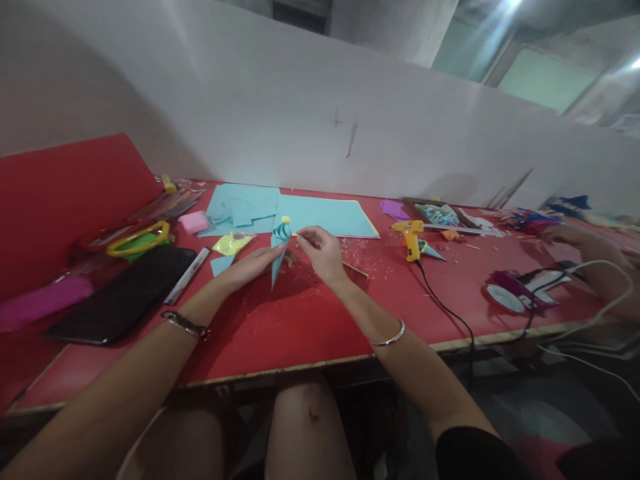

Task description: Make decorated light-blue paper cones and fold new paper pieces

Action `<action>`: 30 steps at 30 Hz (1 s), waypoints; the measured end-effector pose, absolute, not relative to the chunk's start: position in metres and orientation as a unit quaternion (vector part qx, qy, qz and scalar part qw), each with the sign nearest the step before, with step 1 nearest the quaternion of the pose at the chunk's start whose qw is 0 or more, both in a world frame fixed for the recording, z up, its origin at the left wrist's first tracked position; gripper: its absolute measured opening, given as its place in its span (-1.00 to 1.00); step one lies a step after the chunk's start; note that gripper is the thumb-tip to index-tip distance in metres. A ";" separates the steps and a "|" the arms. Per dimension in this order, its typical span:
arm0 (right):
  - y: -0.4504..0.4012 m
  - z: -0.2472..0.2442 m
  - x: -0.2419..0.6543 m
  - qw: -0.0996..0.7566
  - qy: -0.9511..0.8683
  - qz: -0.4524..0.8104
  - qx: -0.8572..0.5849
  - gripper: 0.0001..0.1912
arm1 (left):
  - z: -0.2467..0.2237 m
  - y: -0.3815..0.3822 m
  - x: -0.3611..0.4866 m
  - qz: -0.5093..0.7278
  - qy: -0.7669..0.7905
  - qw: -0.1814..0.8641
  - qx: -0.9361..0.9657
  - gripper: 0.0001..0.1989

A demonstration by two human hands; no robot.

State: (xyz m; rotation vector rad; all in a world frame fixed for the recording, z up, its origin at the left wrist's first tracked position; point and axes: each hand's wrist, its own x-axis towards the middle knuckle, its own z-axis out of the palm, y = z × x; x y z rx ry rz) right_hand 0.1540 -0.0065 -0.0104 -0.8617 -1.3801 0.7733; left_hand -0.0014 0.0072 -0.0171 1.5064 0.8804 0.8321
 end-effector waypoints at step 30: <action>-0.014 -0.005 0.151 0.608 -0.604 0.387 -0.341 -0.87 | -0.022 0.010 -0.010 0.298 0.428 0.492 0.696 -0.56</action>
